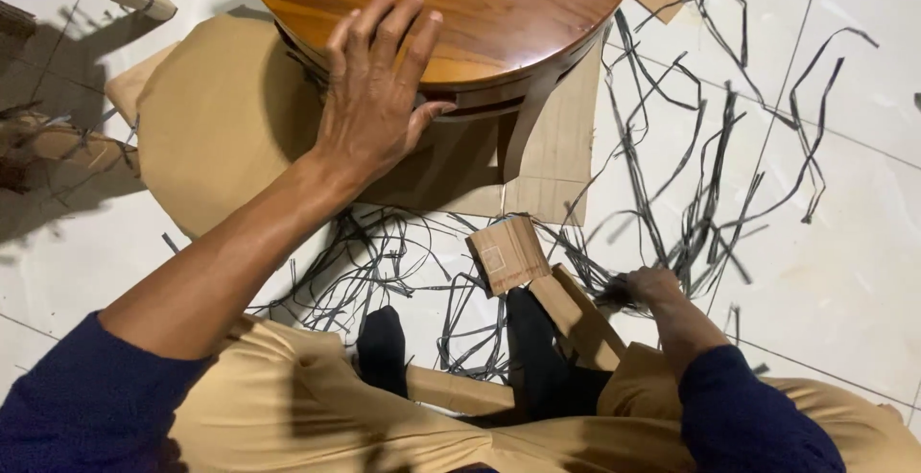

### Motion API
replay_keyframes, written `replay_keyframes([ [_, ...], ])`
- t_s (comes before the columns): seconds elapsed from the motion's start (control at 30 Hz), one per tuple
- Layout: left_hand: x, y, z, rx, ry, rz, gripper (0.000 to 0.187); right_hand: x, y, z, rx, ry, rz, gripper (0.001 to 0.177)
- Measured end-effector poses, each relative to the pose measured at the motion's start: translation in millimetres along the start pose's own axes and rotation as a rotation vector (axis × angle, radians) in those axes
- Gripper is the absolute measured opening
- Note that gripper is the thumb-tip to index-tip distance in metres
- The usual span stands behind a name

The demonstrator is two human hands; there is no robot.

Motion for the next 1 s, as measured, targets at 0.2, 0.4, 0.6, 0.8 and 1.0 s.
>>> replay_keyframes([
  [0.2,-3,7,9,0.026,-0.045,-0.067,0.095,60,5,9,-0.251,0.286,0.143,0.034],
  [0.4,2,8,18,0.028,-0.079,-0.12,0.089,136,56,8,-0.276,0.131,0.256,0.044],
  [0.6,41,25,72,0.236,0.235,0.144,0.055,187,38,30,-0.189,0.234,0.61,0.041],
  [0.8,111,102,124,-0.056,0.43,0.269,0.039,233,261,110,-0.492,0.146,1.149,0.047],
  [1.0,140,183,110,0.498,0.383,0.881,0.05,241,342,115,-0.463,0.164,1.264,0.05],
])
Point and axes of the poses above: each hand's wrist, its own y-axis away from the middle knuckle, its own z-axis out of the back of the hand, x = y × z, the point moved 3 cm from there along -y, towards the middle knuckle
